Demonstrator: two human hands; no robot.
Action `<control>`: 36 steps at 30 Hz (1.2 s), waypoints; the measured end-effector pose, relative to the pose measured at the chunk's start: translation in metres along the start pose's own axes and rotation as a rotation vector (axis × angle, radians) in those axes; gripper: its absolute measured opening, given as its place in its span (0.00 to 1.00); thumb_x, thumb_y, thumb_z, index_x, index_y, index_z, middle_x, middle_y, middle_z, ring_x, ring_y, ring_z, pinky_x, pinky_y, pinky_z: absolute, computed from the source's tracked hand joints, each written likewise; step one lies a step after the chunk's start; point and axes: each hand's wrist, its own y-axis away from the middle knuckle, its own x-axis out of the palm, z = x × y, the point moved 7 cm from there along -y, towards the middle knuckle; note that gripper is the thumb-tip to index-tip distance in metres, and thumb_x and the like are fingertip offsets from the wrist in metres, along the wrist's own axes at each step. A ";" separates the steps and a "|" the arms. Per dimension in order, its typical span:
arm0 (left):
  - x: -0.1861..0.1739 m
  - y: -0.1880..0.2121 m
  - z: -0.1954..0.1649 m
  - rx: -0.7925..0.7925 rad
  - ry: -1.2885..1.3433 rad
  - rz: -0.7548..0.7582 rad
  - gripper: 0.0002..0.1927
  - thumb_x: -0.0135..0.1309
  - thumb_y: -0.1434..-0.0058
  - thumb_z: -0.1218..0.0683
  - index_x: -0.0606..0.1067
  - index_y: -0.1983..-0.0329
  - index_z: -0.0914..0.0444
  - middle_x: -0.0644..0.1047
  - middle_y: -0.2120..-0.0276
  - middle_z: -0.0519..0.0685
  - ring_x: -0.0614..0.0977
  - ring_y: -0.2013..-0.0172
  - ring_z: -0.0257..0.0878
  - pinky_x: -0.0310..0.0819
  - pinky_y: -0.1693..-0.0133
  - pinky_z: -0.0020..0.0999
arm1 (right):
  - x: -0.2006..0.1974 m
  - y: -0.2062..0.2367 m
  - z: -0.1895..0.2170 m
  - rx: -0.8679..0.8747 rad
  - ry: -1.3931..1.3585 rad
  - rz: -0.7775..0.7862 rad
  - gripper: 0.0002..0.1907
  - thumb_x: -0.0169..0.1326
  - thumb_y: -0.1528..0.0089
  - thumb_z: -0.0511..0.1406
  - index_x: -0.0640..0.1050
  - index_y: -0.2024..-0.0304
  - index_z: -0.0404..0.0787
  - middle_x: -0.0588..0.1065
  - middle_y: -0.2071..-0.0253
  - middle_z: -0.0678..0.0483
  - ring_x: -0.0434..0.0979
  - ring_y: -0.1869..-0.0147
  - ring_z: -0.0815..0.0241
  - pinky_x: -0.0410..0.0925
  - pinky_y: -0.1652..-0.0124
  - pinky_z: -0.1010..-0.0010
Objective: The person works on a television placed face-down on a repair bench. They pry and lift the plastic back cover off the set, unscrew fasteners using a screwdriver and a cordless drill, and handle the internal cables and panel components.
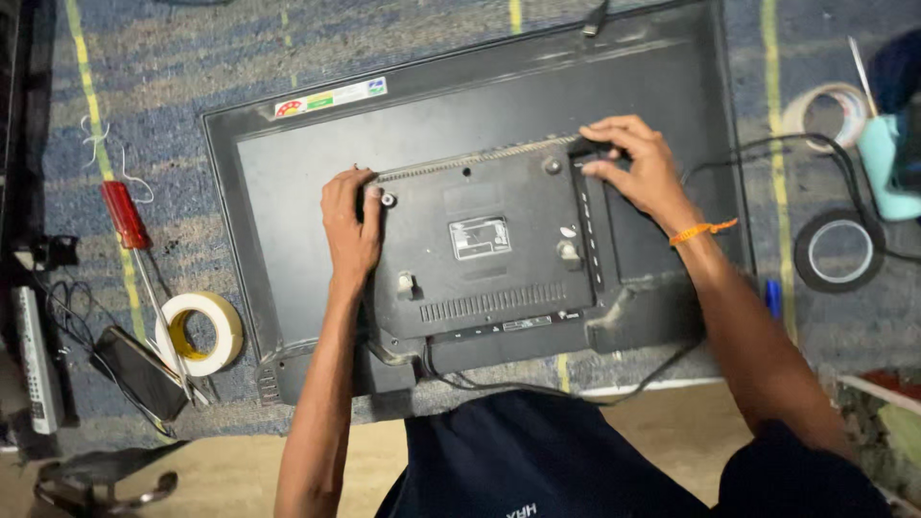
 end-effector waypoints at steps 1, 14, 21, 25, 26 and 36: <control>0.000 0.003 0.002 -0.009 -0.002 -0.005 0.13 0.50 0.28 0.54 0.76 0.46 0.66 0.78 0.48 0.58 0.76 0.40 0.55 0.64 0.36 0.46 | 0.002 0.009 0.001 -0.034 0.002 0.048 0.35 0.69 0.44 0.42 0.76 0.34 0.49 0.73 0.35 0.51 0.72 0.40 0.56 0.64 0.42 0.67; 0.011 -0.009 -0.028 -0.070 0.191 0.062 0.19 0.46 0.25 0.52 0.71 0.36 0.66 0.72 0.36 0.59 0.70 0.33 0.55 0.61 0.34 0.44 | 0.012 0.043 -0.046 0.319 0.460 0.147 0.66 0.64 0.59 0.67 0.57 0.23 0.56 0.44 0.19 0.44 0.31 0.19 0.31 0.38 0.34 0.27; 0.127 -0.006 -0.185 0.441 -0.027 0.326 0.16 0.56 0.32 0.56 0.75 0.42 0.64 0.76 0.43 0.56 0.73 0.38 0.54 0.62 0.36 0.49 | 0.011 0.058 -0.035 0.258 0.371 0.021 0.58 0.63 0.53 0.66 0.63 0.24 0.56 0.45 0.19 0.45 0.32 0.18 0.33 0.36 0.32 0.26; 0.147 0.005 -0.181 0.179 0.100 0.217 0.16 0.50 0.31 0.62 0.75 0.41 0.63 0.77 0.41 0.54 0.74 0.37 0.51 0.64 0.34 0.46 | 0.014 0.056 -0.040 0.198 0.357 0.074 0.48 0.61 0.45 0.62 0.66 0.26 0.57 0.46 0.20 0.45 0.32 0.19 0.32 0.35 0.35 0.25; 0.146 0.010 -0.179 0.182 0.028 0.147 0.17 0.49 0.32 0.63 0.74 0.40 0.63 0.76 0.39 0.55 0.73 0.35 0.52 0.63 0.34 0.47 | 0.013 0.056 -0.040 0.154 0.353 0.072 0.44 0.60 0.42 0.60 0.67 0.27 0.56 0.47 0.20 0.44 0.33 0.19 0.32 0.36 0.34 0.25; 0.149 0.025 -0.163 0.169 -0.250 -0.018 0.17 0.50 0.27 0.59 0.71 0.36 0.64 0.72 0.36 0.53 0.70 0.31 0.50 0.59 0.31 0.46 | -0.021 0.030 -0.054 -0.131 0.135 0.000 0.19 0.61 0.31 0.40 0.80 0.38 0.47 0.74 0.40 0.50 0.64 0.31 0.44 0.55 0.39 0.47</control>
